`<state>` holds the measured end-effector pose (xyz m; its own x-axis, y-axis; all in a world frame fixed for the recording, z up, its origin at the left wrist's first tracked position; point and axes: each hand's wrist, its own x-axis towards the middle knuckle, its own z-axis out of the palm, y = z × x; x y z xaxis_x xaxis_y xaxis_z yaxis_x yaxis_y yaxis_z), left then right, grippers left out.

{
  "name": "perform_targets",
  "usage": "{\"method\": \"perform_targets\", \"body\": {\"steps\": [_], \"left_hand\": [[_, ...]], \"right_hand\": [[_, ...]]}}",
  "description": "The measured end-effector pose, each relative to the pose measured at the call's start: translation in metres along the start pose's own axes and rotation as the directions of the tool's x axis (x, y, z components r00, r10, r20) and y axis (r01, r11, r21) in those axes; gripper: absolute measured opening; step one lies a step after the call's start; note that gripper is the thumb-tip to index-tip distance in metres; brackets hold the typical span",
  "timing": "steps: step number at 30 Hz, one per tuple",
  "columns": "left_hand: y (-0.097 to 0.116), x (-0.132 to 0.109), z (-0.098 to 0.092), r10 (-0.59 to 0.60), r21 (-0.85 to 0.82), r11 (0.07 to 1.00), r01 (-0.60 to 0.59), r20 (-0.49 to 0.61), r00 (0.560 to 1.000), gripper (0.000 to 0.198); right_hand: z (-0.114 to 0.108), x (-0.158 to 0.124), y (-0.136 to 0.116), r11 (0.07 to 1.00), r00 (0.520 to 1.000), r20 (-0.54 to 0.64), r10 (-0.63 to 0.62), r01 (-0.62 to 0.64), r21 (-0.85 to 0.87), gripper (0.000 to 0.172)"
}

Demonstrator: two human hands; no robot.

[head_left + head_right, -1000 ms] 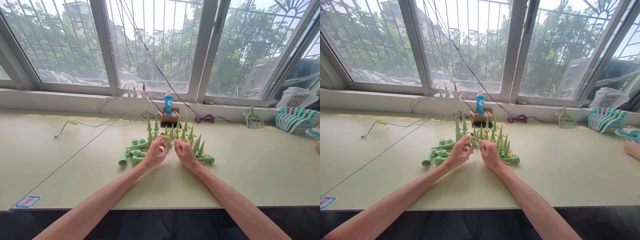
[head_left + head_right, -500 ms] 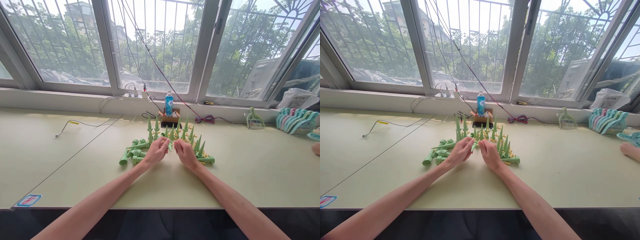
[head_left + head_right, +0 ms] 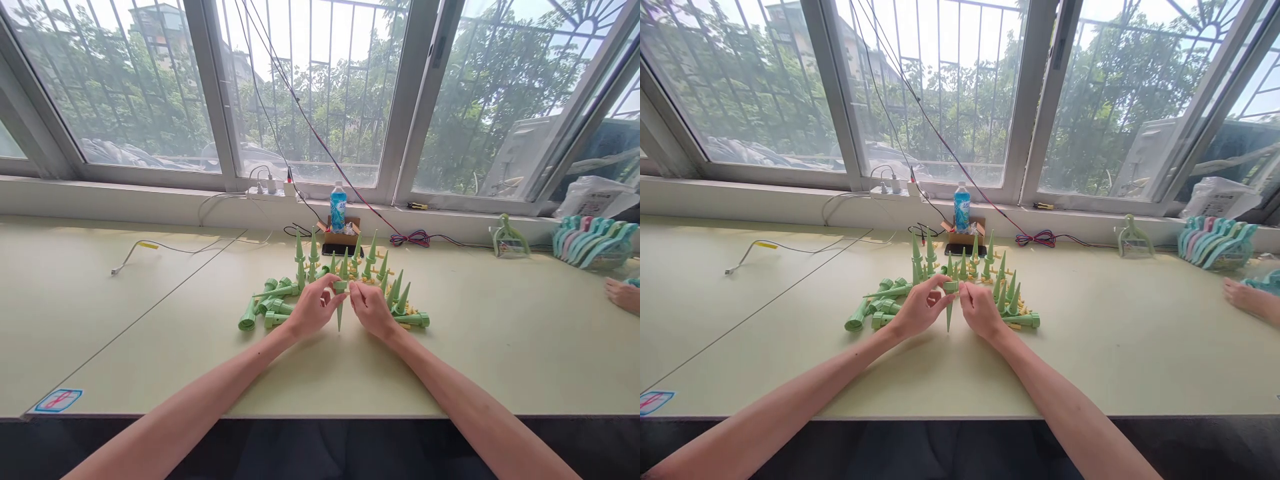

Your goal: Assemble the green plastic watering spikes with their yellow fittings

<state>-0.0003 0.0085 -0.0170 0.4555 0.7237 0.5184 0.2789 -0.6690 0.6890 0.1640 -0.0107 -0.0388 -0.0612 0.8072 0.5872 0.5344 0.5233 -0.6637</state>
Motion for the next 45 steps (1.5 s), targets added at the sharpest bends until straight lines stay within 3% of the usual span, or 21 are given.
{"method": "perform_targets", "body": {"steps": [7, 12, 15, 18, 23, 30, 45], "left_hand": [[0.0002, -0.0002, 0.0010, -0.056, -0.018, 0.998, 0.055, -0.033, 0.998, 0.031], [0.0013, 0.0016, 0.0017, -0.130, -0.161, 0.980, 0.116, -0.079, 0.988, 0.031], [0.0012, 0.0033, 0.0010, -0.229, -0.247, 0.948, 0.201, -0.092, 0.969, 0.044], [0.0018, 0.0047, -0.0002, -0.323, -0.356, 0.884, 0.303, 0.003, 0.946, 0.060], [0.0056, 0.0048, -0.0020, -0.400, -0.424, 0.795, 0.434, 0.172, 0.900, 0.066], [0.0046, 0.0038, -0.0042, -0.385, -0.429, 0.777, 0.461, 0.257, 0.887, 0.066], [0.0085, 0.0026, -0.0069, -0.367, -0.415, 0.788, 0.455, 0.278, 0.888, 0.064]], "right_hand": [[0.0001, 0.0003, -0.0011, 1.000, 1.000, -0.023, -0.002, 0.002, 0.018, 0.042], [-0.0023, 0.0004, -0.0039, 1.000, 0.997, -0.078, -0.007, 0.006, -0.010, 0.041], [-0.0041, -0.0002, -0.0065, 1.000, 0.995, -0.095, -0.012, 0.010, -0.021, 0.041], [-0.0049, -0.0007, -0.0077, 1.000, 0.995, -0.096, -0.021, 0.020, -0.012, 0.041], [-0.0045, -0.0014, -0.0071, 0.998, 0.997, -0.039, -0.063, 0.063, 0.014, 0.039], [-0.0040, -0.0022, -0.0055, 0.998, 0.998, -0.023, -0.057, 0.057, 0.033, 0.039], [-0.0021, -0.0016, -0.0015, 0.999, 0.999, -0.037, -0.025, 0.026, 0.040, 0.040]]}}
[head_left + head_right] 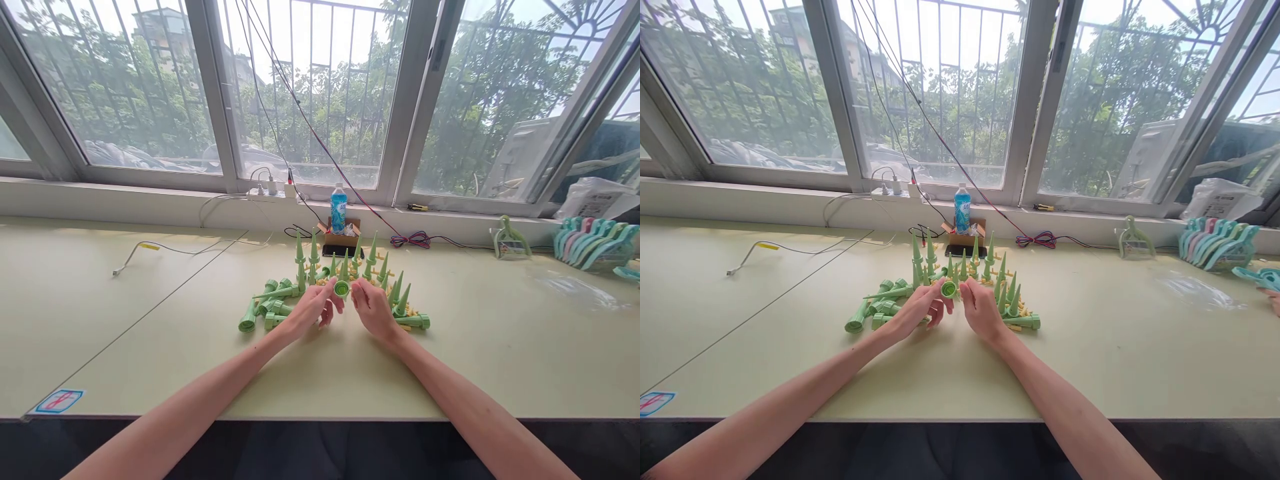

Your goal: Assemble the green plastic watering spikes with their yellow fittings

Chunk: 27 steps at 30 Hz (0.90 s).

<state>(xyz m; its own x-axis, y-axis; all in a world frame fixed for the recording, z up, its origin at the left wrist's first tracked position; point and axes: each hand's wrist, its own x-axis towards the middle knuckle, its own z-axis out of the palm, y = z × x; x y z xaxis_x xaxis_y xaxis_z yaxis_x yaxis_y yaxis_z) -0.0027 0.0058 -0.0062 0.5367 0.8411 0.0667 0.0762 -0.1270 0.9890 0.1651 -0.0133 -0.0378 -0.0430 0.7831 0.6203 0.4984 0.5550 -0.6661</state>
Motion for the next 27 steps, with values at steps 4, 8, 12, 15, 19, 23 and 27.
{"method": "perform_targets", "body": {"steps": [4, 8, 12, 15, 19, 23, 27], "left_hand": [[0.0007, -0.0005, -0.0001, 0.010, 0.028, 1.000, -0.010, -0.003, 1.000, 0.062], [-0.0016, -0.0008, -0.0016, 0.057, 0.070, 0.996, -0.057, 0.002, 0.998, 0.049], [-0.0020, -0.0017, -0.0023, 0.106, 0.111, 0.988, -0.104, -0.013, 0.994, 0.039], [-0.0007, -0.0021, -0.0022, 0.121, 0.124, 0.985, -0.119, -0.008, 0.993, 0.037], [-0.0001, -0.0023, -0.0023, 0.140, 0.145, 0.980, -0.138, -0.004, 0.990, 0.036], [-0.0014, -0.0023, -0.0022, 0.167, 0.168, 0.972, -0.165, 0.000, 0.986, 0.034], [-0.0028, -0.0023, -0.0022, 0.202, 0.182, 0.963, -0.199, 0.006, 0.979, 0.035]], "right_hand": [[-0.0002, 0.0003, -0.0005, 1.000, 1.000, -0.008, 0.010, -0.010, -0.017, 0.042], [-0.0004, 0.0010, -0.0012, 0.999, 0.999, -0.021, 0.025, -0.025, -0.030, 0.044], [0.0004, 0.0014, -0.0009, 0.999, 0.999, -0.018, 0.041, -0.042, -0.017, 0.045], [0.0012, 0.0012, 0.0003, 0.999, 0.999, -0.022, 0.039, -0.039, -0.018, 0.045], [0.0012, 0.0008, 0.0014, 0.999, 0.999, -0.030, 0.029, -0.030, -0.036, 0.045], [0.0006, 0.0006, 0.0010, 0.999, 0.999, -0.024, 0.027, -0.028, -0.043, 0.044], [0.0005, 0.0008, 0.0011, 0.999, 0.999, -0.032, 0.022, -0.024, -0.046, 0.044]]}}
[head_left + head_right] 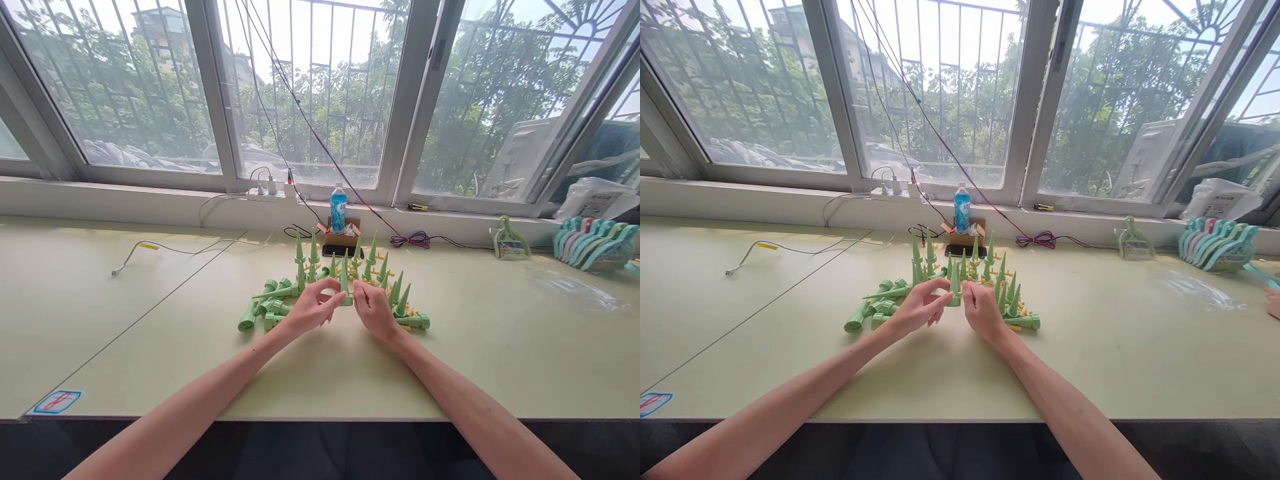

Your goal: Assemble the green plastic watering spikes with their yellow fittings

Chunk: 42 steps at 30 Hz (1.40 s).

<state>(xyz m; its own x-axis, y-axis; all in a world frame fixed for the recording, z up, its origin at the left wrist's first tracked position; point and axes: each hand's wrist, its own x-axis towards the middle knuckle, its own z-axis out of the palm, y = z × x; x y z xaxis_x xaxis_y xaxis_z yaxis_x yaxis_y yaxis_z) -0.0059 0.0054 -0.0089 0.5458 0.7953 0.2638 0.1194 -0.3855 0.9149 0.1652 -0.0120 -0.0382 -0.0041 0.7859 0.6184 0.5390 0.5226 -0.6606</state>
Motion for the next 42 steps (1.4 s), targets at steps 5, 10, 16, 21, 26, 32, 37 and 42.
{"method": "perform_targets", "body": {"steps": [5, 10, 16, 21, 26, 32, 37, 42], "left_hand": [[0.000, 0.000, 0.000, 0.040, 0.031, 0.999, -0.040, 0.006, 0.999, 0.037], [-0.007, 0.002, 0.000, 0.157, 0.076, 0.985, -0.156, -0.007, 0.988, 0.028], [-0.009, 0.005, 0.003, 0.191, 0.183, 0.968, -0.170, -0.105, 0.976, 0.029], [-0.005, 0.006, 0.005, 0.098, 0.114, 0.991, -0.073, -0.232, 0.968, 0.035], [-0.005, 0.006, 0.004, -0.060, 0.035, 0.997, 0.066, -0.163, 0.985, 0.060], [0.001, 0.004, 0.004, -0.156, 0.006, 0.988, 0.156, -0.058, 0.986, 0.058], [0.005, 0.003, 0.002, -0.158, -0.006, 0.988, 0.157, -0.019, 0.987, 0.054], [0.001, 0.001, 0.001, -0.066, 0.083, 0.994, 0.067, -0.014, 0.998, 0.042]], "right_hand": [[0.000, 0.000, 0.001, 1.000, 1.000, -0.005, 0.009, -0.009, -0.012, 0.044], [0.000, 0.002, 0.000, 1.000, 1.000, -0.019, 0.003, -0.003, -0.024, 0.045], [0.001, 0.002, -0.003, 0.999, 0.998, -0.069, 0.006, -0.009, -0.043, 0.043], [-0.001, 0.001, -0.005, 0.999, 0.995, -0.097, 0.016, -0.019, -0.039, 0.043], [-0.003, 0.001, -0.006, 0.999, 0.998, -0.065, -0.006, 0.004, -0.041, 0.042], [-0.003, 0.000, -0.007, 1.000, 1.000, 0.019, -0.018, 0.018, 0.022, 0.041], [-0.002, 0.000, -0.006, 0.999, 1.000, 0.022, -0.020, 0.019, 0.044, 0.041], [-0.001, 0.001, -0.002, 0.999, 1.000, 0.016, 0.003, -0.003, 0.041, 0.041]]}}
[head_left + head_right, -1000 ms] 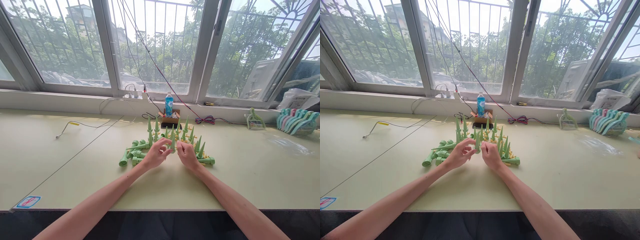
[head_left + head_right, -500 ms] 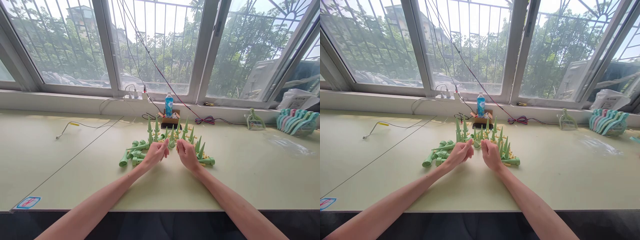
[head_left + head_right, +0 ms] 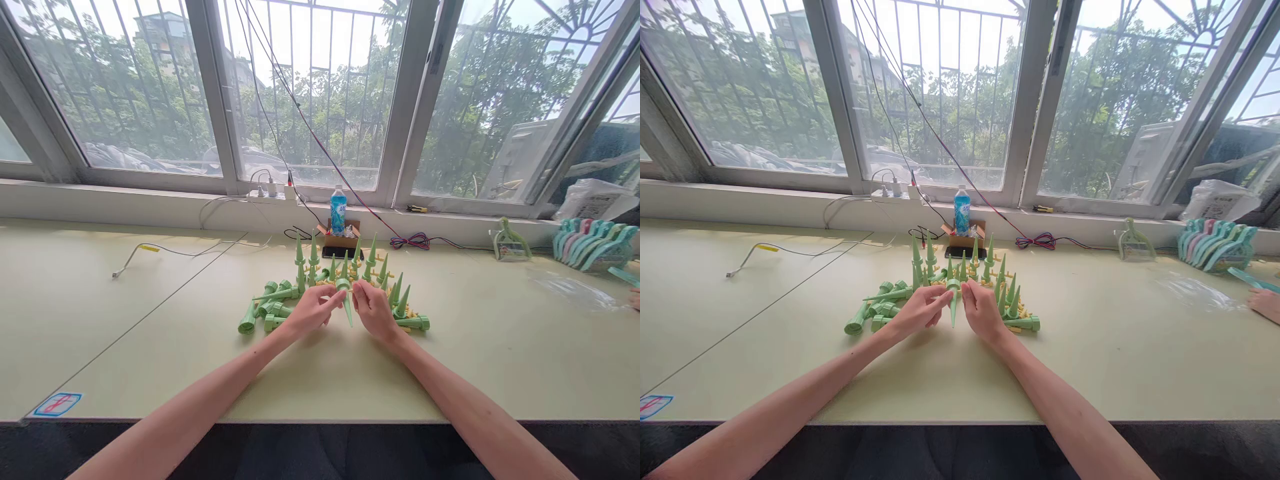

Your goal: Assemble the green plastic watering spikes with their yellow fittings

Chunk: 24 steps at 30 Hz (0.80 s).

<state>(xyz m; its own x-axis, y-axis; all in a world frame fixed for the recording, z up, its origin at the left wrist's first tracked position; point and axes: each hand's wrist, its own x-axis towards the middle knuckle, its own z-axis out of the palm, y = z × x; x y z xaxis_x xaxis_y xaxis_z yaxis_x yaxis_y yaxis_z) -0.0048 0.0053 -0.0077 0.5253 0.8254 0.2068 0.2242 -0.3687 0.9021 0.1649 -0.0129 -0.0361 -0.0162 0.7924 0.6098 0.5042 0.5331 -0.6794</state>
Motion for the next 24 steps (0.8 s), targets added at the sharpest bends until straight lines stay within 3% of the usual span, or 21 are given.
{"method": "perform_targets", "body": {"steps": [5, 16, 24], "left_hand": [[-0.002, 0.000, 0.002, 0.129, 0.085, 0.989, -0.124, -0.060, 0.990, 0.034], [-0.012, 0.004, 0.003, 0.234, 0.084, 0.971, -0.224, -0.142, 0.962, 0.030], [-0.007, 0.003, 0.005, 0.183, 0.077, 0.982, -0.174, -0.147, 0.972, 0.028]], "right_hand": [[0.001, 0.000, 0.001, 1.000, 1.000, 0.003, 0.021, -0.021, 0.002, 0.042], [0.002, 0.000, 0.001, 1.000, 1.000, 0.008, 0.006, -0.006, -0.001, 0.046], [0.000, 0.000, -0.006, 0.999, 1.000, -0.021, -0.016, 0.016, -0.036, 0.044]]}}
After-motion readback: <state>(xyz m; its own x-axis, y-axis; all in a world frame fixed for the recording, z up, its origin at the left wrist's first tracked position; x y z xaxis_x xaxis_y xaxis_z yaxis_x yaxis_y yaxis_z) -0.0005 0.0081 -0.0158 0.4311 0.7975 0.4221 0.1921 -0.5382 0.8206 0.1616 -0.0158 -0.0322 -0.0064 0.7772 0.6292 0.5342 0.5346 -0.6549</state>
